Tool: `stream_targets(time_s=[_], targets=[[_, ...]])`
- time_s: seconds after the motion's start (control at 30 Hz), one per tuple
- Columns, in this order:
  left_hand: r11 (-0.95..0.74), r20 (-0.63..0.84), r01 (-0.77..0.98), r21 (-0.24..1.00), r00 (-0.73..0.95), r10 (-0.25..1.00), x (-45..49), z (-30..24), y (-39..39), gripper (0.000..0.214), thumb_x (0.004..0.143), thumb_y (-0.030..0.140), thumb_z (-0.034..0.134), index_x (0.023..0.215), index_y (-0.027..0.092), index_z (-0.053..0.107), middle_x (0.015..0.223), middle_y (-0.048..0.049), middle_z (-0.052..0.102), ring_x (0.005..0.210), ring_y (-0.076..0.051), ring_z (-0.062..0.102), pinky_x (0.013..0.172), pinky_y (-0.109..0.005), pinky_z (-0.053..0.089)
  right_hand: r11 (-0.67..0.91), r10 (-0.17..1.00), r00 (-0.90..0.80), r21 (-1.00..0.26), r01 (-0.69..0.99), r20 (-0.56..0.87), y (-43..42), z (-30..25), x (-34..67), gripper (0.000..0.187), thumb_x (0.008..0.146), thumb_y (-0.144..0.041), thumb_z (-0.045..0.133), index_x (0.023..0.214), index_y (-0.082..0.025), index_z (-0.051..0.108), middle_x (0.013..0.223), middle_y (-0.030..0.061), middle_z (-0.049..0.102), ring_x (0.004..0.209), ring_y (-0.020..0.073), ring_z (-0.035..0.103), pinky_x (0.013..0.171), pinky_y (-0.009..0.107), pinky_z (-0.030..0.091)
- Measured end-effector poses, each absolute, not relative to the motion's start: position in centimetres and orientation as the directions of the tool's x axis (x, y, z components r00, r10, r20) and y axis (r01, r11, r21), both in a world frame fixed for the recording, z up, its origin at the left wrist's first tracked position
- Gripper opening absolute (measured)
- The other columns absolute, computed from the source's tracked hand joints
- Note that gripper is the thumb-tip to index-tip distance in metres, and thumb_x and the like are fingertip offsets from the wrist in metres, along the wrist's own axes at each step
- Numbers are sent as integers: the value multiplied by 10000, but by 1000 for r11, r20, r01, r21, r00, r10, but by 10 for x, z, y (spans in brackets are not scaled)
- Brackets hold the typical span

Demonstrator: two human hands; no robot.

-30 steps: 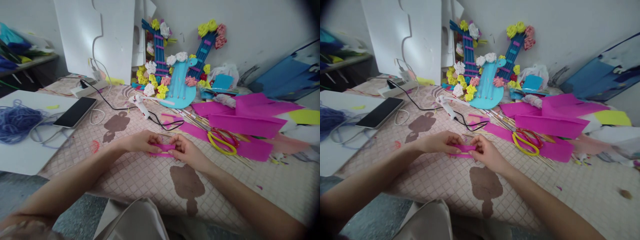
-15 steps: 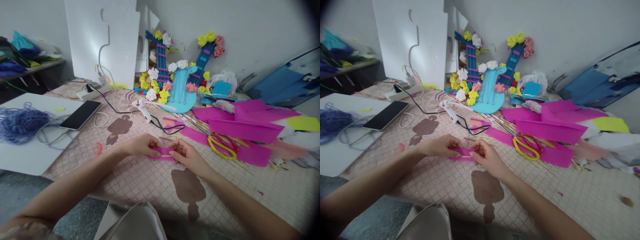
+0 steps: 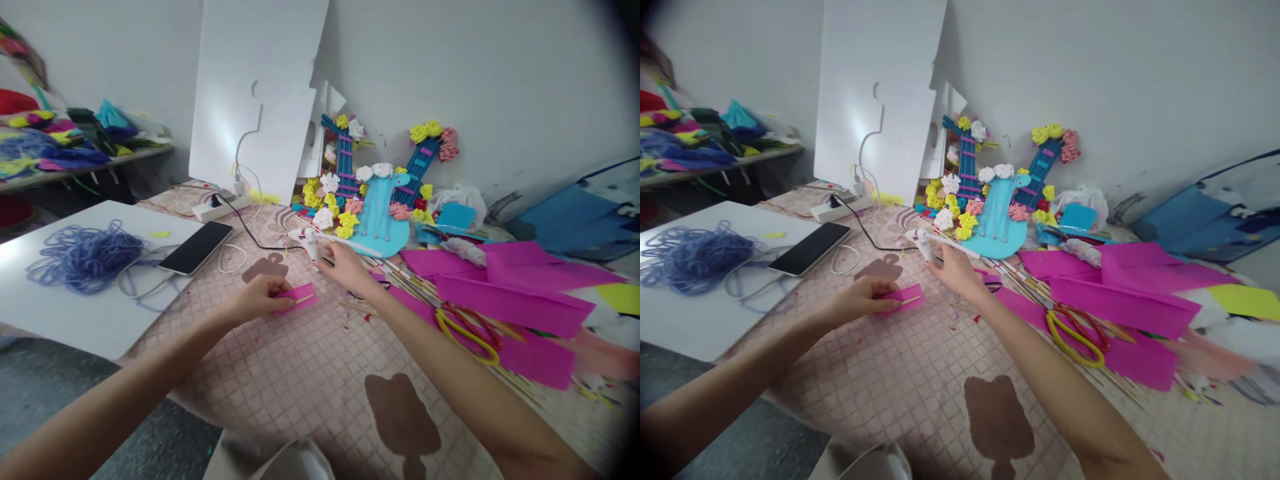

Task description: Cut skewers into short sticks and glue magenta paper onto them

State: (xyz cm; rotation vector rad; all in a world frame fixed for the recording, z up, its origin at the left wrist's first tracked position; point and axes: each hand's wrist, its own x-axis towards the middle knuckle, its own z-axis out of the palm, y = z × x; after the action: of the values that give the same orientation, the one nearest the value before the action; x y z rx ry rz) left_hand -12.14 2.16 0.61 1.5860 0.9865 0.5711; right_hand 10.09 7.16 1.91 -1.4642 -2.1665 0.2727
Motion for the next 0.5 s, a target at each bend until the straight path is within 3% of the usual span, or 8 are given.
stream_targets(time_s=[0.1,0.2,0.4,0.5], targets=[[-23,-135,285,958,524,841,-125,4,24,294,691,383,692,754,108,608,639,14,571,565,-78,470,515,-197,328,389,916,-291,-435,812,276,96,11,85,235,768,-363,625,858,-146,618,773,70,657,701,195,572,630,286,399],[-25,-134,281,959,531,837,-127,2,24,285,693,378,685,763,113,606,640,9,578,552,-79,473,500,-195,327,389,913,-275,-443,808,300,103,14,77,158,771,-309,589,741,-154,609,707,48,632,653,173,541,604,273,368],[-46,-143,298,954,580,802,-119,1,14,257,727,363,652,795,122,598,636,12,569,534,-79,466,475,-192,325,429,868,-162,-547,719,469,60,60,104,168,806,-325,533,831,-168,588,756,39,616,675,172,536,603,277,381],[-94,-124,318,943,603,788,-108,4,0,222,738,333,639,810,127,597,633,19,559,542,-80,462,483,-194,328,398,883,-121,-587,705,453,12,82,131,175,813,-358,546,811,-187,583,730,31,602,658,175,538,578,286,398]])
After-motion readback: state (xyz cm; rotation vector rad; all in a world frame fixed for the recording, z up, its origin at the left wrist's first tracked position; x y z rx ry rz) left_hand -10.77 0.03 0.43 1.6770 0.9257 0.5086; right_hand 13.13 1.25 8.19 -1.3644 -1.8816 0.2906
